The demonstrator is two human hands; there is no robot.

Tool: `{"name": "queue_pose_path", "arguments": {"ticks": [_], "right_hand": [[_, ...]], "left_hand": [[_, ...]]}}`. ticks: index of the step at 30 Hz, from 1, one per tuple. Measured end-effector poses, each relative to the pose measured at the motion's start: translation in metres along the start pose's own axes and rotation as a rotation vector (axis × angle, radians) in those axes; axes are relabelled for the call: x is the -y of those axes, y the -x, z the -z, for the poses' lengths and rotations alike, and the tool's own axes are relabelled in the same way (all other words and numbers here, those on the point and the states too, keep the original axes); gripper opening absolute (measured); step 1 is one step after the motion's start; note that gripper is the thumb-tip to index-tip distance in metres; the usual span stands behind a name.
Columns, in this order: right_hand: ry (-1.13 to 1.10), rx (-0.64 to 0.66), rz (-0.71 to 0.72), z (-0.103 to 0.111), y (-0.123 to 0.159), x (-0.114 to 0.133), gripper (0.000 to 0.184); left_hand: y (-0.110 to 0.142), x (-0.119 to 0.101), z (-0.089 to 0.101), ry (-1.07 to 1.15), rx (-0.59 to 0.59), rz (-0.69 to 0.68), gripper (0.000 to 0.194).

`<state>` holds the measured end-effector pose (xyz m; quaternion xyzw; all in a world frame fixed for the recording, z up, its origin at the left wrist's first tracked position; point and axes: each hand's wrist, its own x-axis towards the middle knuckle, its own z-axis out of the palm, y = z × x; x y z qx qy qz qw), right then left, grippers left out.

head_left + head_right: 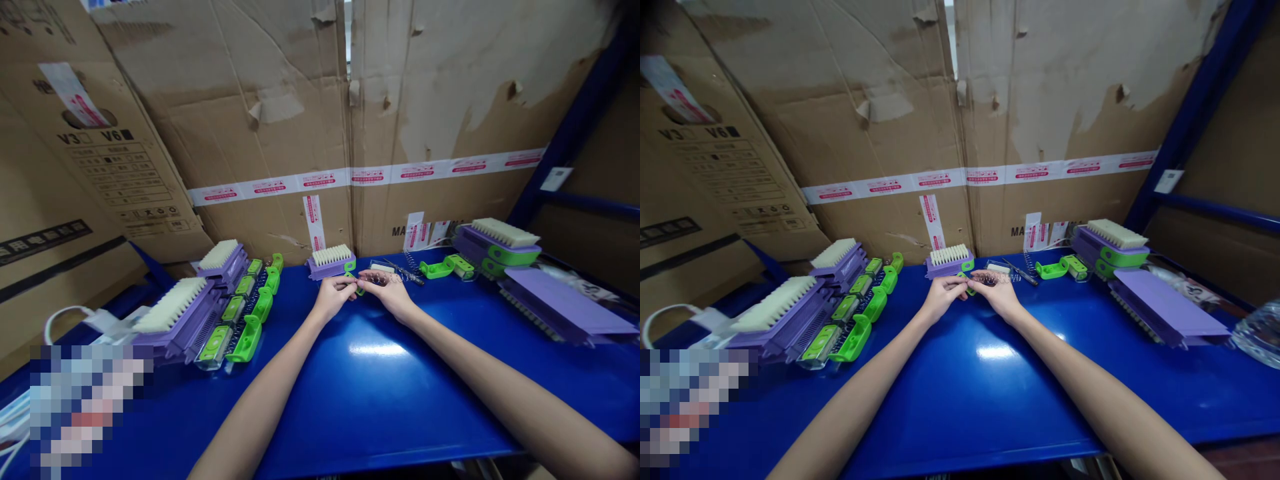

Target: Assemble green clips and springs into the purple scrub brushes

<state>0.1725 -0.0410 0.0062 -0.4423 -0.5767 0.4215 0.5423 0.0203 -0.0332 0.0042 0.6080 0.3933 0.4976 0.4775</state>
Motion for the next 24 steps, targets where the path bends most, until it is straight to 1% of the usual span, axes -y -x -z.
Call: {"name": "queue_pose_path", "arguments": {"ticks": [4, 9, 12, 16, 21, 24], "right_hand": [[-0.001, -0.019, 0.005, 0.001, -0.001, -0.001, 0.035], [-0.077, -0.031, -0.029, 0.001, -0.004, -0.004, 0.039], [-0.115, -0.038, -0.019, 0.001, -0.005, -0.004, 0.038], [-0.042, -0.039, 0.034, 0.001, -0.004, -0.005, 0.036], [0.047, -0.010, 0.080, 0.001, -0.004, -0.008, 0.037], [0.060, -0.001, 0.104, 0.000, -0.004, -0.012, 0.039]], "left_hand": [[-0.001, 0.003, 0.000, 0.064, 0.005, 0.028, 0.027], [-0.003, 0.006, 0.001, 0.149, 0.030, 0.054, 0.038], [-0.003, 0.007, 0.001, 0.180, 0.035, 0.055, 0.041], [-0.003, 0.008, -0.001, 0.094, 0.016, -0.016, 0.036], [-0.002, 0.009, -0.005, 0.034, -0.067, -0.092, 0.032], [-0.001, 0.010, -0.006, -0.007, -0.066, -0.121, 0.030]]}}
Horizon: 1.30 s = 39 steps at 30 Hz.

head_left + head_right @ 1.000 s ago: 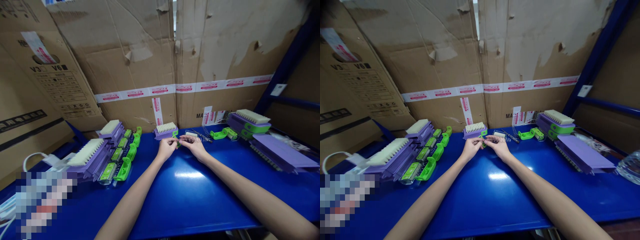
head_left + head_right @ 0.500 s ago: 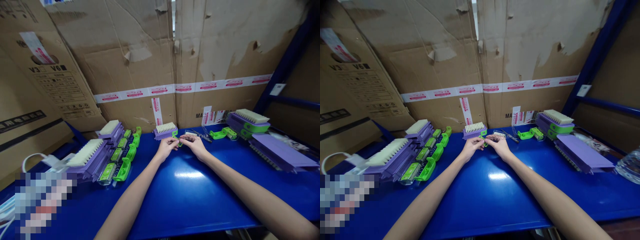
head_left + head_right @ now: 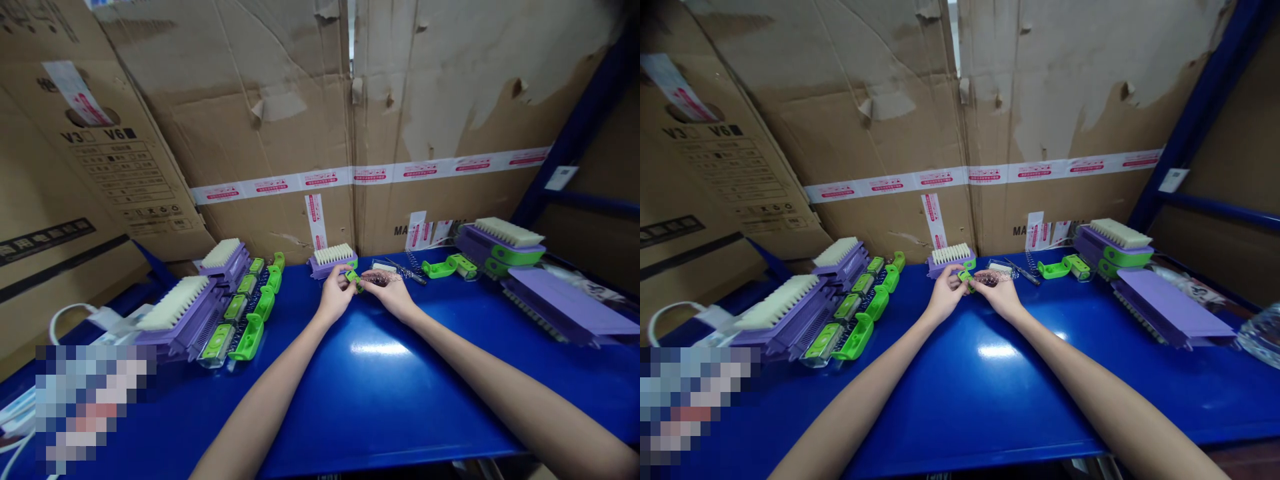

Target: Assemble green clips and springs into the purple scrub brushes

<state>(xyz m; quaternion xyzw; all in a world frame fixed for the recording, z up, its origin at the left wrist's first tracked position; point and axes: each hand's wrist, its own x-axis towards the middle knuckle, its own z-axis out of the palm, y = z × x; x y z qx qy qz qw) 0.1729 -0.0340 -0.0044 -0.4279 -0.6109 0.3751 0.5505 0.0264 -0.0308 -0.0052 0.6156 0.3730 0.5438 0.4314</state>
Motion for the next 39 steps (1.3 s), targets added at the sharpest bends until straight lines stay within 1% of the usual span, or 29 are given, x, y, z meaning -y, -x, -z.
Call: {"name": "queue_pose_path", "arguments": {"ticks": [6, 10, 14, 20, 23, 25, 29, 33, 37, 39], "right_hand": [[-0.045, 0.034, 0.021, -0.004, 0.001, -0.007, 0.041], [0.013, 0.040, 0.042, -0.004, 0.002, -0.008, 0.036], [0.076, 0.055, 0.072, -0.003, 0.003, -0.008, 0.033], [0.224, 0.056, 0.199, 0.001, 0.004, -0.006, 0.027], [0.300, 0.127, 0.291, 0.004, 0.003, -0.005, 0.023], [0.322, 0.150, 0.323, 0.005, 0.003, -0.004, 0.021], [0.304, 0.120, 0.291, 0.005, 0.002, -0.004, 0.018], [0.277, 0.082, 0.229, 0.006, 0.004, -0.004, 0.023], [0.338, 0.157, 0.266, 0.008, 0.006, -0.002, 0.023], [0.367, 0.168, 0.305, 0.008, 0.006, -0.002, 0.023]], "left_hand": [[0.001, 0.000, 0.001, -0.066, 0.006, 0.001, 0.032], [0.001, 0.001, 0.001, -0.087, 0.021, 0.012, 0.036], [-0.001, 0.003, 0.001, -0.077, 0.039, 0.070, 0.036], [-0.003, 0.001, 0.004, -0.050, 0.075, 0.126, 0.037], [-0.003, -0.001, 0.007, -0.045, 0.112, 0.138, 0.036], [-0.004, -0.001, 0.008, -0.050, 0.135, 0.140, 0.036], [-0.004, 0.000, 0.009, -0.056, 0.192, 0.132, 0.038], [-0.004, 0.003, 0.008, -0.068, 0.252, 0.131, 0.044], [-0.003, 0.006, 0.006, -0.061, 0.258, 0.118, 0.047], [-0.003, 0.006, 0.005, -0.060, 0.243, 0.121, 0.048]]}}
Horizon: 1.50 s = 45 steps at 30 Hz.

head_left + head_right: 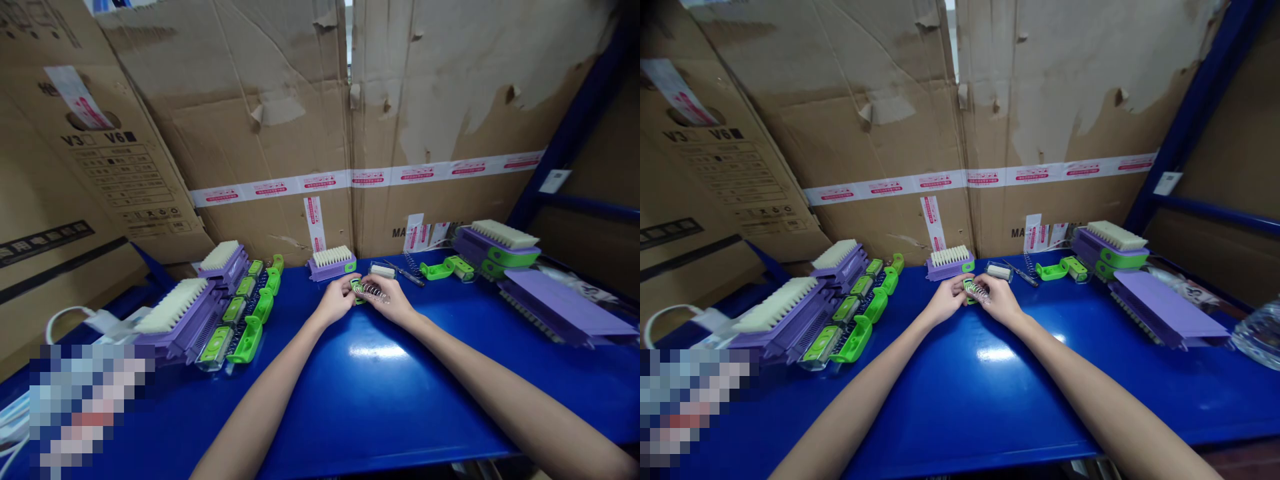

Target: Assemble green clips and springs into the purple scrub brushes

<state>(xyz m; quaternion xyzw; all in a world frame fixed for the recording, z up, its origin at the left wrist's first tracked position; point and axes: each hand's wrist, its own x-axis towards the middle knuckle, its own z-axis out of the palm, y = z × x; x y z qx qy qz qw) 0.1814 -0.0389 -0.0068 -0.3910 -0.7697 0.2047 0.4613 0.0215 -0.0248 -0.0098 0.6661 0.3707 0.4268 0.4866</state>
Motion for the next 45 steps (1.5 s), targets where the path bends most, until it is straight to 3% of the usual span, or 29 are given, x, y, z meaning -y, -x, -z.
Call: {"name": "queue_pose_path", "arguments": {"ticks": [8, 11, 21, 27, 31, 34, 42, 45], "right_hand": [[0.114, 0.027, 0.268, 0.005, -0.003, -0.008, 0.025], [0.136, 0.013, 0.304, 0.007, -0.003, -0.010, 0.023], [0.240, -0.004, 0.229, 0.007, 0.000, -0.002, 0.019], [0.289, 0.002, 0.169, 0.006, 0.001, 0.001, 0.021], [0.324, 0.080, 0.199, 0.010, 0.000, -0.001, 0.031], [0.336, 0.108, 0.206, 0.013, -0.001, -0.001, 0.026], [0.338, 0.073, 0.125, 0.009, 0.000, 0.000, 0.021], [0.377, 0.079, 0.127, 0.010, 0.001, 0.001, 0.027]], "left_hand": [[0.001, -0.005, 0.003, -0.027, -0.037, 0.009, 0.042], [0.001, -0.004, 0.003, -0.023, -0.052, 0.000, 0.040], [0.002, -0.003, 0.005, -0.023, 0.031, -0.023, 0.049], [0.000, -0.001, 0.005, -0.024, 0.018, -0.055, 0.044], [0.000, -0.001, 0.005, -0.023, 0.020, -0.029, 0.043], [0.000, -0.001, 0.005, -0.021, 0.016, -0.029, 0.043], [0.000, 0.001, 0.005, 0.030, 0.075, -0.029, 0.051], [0.000, 0.001, 0.005, 0.034, 0.074, -0.031, 0.050]]}}
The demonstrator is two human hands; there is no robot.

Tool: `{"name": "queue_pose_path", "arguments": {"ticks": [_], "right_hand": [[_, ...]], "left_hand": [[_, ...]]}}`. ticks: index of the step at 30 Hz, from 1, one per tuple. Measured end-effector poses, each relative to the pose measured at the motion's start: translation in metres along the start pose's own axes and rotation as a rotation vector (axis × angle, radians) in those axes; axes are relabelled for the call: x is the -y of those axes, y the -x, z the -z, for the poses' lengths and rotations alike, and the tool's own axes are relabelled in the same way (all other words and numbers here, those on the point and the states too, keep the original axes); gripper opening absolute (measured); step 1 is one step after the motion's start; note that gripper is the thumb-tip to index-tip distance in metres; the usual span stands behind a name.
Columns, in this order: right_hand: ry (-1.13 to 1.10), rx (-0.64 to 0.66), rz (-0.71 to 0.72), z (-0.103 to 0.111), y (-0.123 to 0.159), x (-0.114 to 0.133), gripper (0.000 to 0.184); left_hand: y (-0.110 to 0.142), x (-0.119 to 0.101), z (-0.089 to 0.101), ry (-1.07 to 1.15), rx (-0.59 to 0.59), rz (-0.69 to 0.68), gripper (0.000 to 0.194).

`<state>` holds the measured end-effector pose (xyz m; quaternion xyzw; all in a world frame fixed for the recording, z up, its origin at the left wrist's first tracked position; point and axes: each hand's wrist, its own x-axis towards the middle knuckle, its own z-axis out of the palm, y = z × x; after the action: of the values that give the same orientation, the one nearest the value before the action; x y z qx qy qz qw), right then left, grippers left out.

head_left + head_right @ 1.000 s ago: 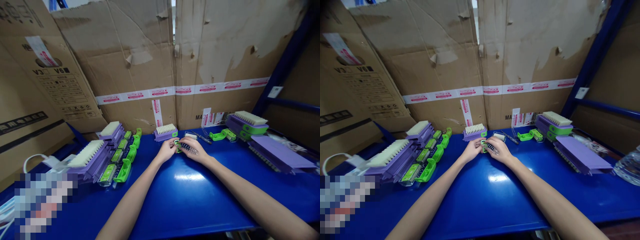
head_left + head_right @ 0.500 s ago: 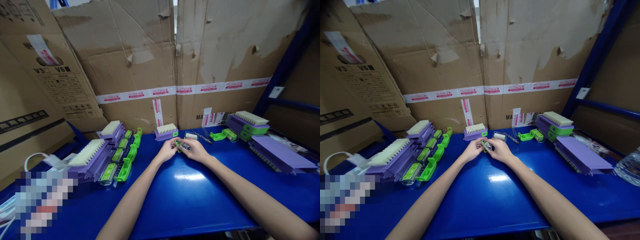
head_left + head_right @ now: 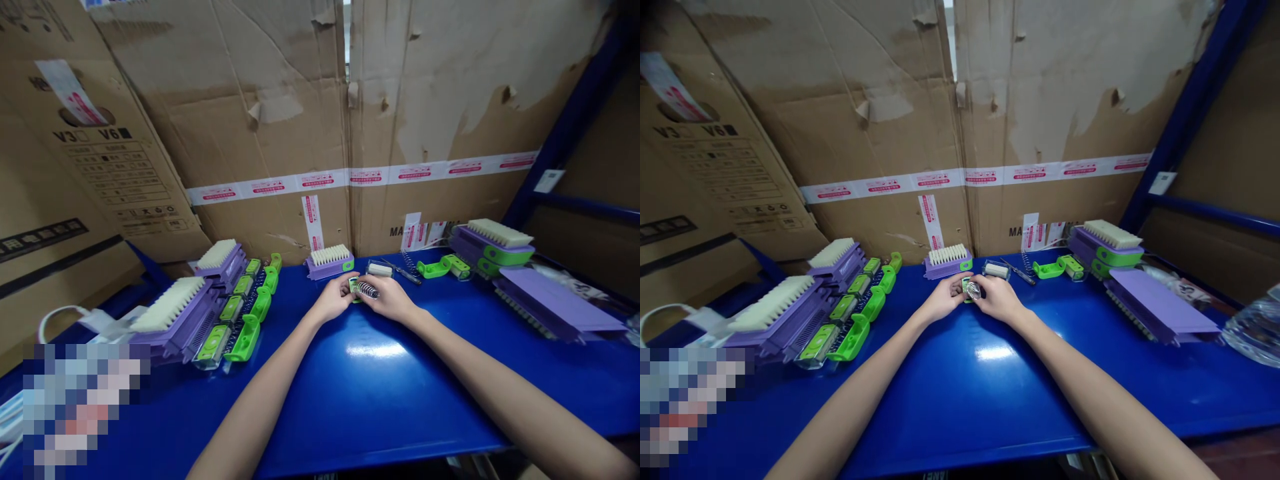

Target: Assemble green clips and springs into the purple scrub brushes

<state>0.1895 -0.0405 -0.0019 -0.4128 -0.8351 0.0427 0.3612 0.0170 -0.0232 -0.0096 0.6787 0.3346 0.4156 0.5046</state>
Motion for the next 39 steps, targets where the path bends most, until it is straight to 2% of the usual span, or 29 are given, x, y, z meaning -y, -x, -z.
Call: {"name": "queue_pose_path", "arguments": {"ticks": [4, 8, 21, 27, 32, 39], "right_hand": [[0.093, 0.065, 0.087, 0.006, -0.001, 0.001, 0.035], [0.093, 0.082, 0.120, 0.011, -0.002, 0.002, 0.025], [-0.240, 0.034, -0.086, -0.003, -0.005, -0.003, 0.020], [-0.350, 0.014, -0.186, -0.007, -0.006, -0.002, 0.010], [-0.346, 0.020, -0.223, -0.006, -0.009, -0.001, 0.010], [-0.242, 0.032, -0.251, -0.006, -0.011, 0.000, 0.022]], "left_hand": [[0.000, -0.001, 0.000, 0.015, 0.013, 0.008, 0.049], [0.000, -0.003, 0.000, 0.023, 0.022, 0.029, 0.049], [-0.002, -0.010, -0.003, -0.022, -0.018, 0.073, 0.054], [-0.004, -0.007, -0.005, -0.019, -0.018, 0.084, 0.056], [-0.003, -0.011, -0.007, 0.006, -0.003, 0.079, 0.052], [-0.003, -0.012, -0.009, 0.062, 0.006, 0.091, 0.048]]}}
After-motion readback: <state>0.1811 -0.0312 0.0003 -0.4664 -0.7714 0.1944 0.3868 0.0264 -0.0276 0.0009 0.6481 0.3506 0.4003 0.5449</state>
